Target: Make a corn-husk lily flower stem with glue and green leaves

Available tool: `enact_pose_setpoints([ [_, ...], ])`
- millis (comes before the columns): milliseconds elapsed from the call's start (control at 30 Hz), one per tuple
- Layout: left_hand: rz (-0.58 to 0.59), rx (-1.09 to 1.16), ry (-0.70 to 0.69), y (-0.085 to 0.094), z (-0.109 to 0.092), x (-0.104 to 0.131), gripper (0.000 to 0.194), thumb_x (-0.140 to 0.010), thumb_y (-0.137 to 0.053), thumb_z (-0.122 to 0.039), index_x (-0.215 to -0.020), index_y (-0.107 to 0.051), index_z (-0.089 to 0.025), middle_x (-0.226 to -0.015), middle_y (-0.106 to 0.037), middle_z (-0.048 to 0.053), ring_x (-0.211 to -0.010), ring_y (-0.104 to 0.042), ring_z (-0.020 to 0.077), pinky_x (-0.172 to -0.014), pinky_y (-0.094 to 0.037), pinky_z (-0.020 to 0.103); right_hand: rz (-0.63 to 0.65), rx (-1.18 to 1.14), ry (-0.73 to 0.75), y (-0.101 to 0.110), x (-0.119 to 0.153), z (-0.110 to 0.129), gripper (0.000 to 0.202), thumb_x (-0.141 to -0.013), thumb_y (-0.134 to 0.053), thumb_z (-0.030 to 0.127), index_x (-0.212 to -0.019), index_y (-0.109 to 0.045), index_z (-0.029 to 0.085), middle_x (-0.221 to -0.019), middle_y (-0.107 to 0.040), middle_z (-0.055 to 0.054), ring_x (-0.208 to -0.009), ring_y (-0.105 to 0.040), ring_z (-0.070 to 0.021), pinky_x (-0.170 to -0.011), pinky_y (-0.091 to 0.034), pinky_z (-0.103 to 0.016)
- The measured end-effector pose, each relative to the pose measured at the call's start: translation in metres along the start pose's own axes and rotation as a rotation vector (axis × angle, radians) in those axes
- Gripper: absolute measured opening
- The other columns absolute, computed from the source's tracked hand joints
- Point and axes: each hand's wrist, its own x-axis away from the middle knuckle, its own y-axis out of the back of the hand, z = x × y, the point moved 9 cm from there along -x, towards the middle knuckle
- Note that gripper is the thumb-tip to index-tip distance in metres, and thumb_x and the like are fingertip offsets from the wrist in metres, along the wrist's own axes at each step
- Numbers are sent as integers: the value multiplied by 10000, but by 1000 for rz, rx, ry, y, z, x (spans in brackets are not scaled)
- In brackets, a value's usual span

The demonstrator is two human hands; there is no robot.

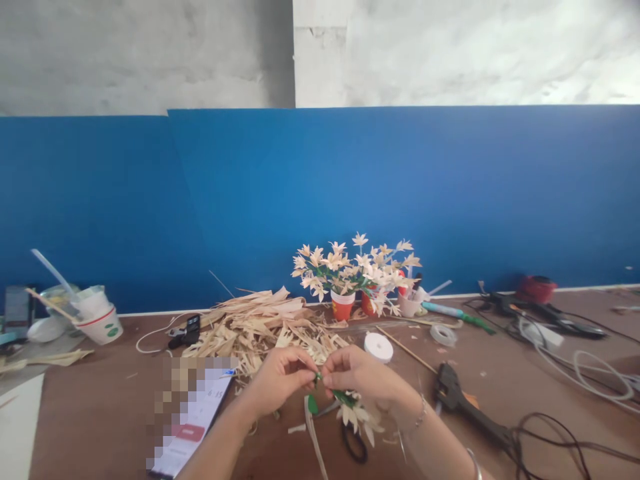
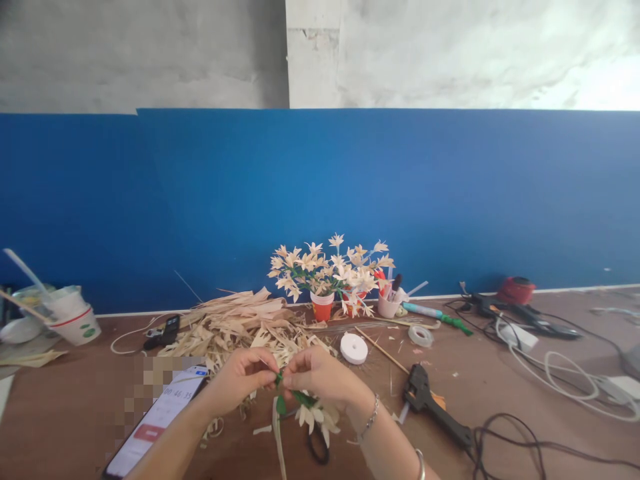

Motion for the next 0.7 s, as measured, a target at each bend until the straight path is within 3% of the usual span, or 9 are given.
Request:
enact_pose_setpoints([
  [167,-94,-7,16,6,6,-3,35,-655,-633,-157,-684,-635,-138,-583,-603,2,-542,-553,129,-566,-429,245,-360,404,91,15,7,21,76,-643,-600,156,-692,-658,159,-675,-664,-11,-637,-568,-135,-594,-397,-223],
  [233,-100,-9,19,7,7,-4,28,-655,-631,-154,-677,-631,-138,-568,-594,-3,-540,-546,127,-569,-426,244,-445,515,122,16,10,28,98,-642,-581,121,-665,-662,170,-666,-670,-7,-643,-571,-140,-617,-394,-234],
  [333,-66,-20,3,6,6,-4,34,-657,-638,-164,-677,-638,-137,-597,-599,3,-564,-551,131,-589,-431,249,-396,451,106,15,7,23,95,-655,-576,129,-639,-663,164,-624,-652,2,-611,-551,-128,-592,-384,-220],
  [533,-86,-5,-59,9,-2,-3,118,-640,-683,-172,-719,-596,-152,-684,-608,2,-650,-549,132,-630,-428,240,-120,-20,4,5,-4,-2,91,-650,-639,231,-650,-634,141,-572,-622,7,-482,-460,-76,-484,-318,-189],
  [700,-179,60,-197,12,-12,0,219,-668,-662,-171,-603,-453,-176,-750,-615,13,-732,-566,145,-691,-438,257,-131,-184,14,4,-5,-5,170,-640,-677,298,-632,-620,138,-566,-618,4,-434,-388,-52,-433,-244,-187],
])
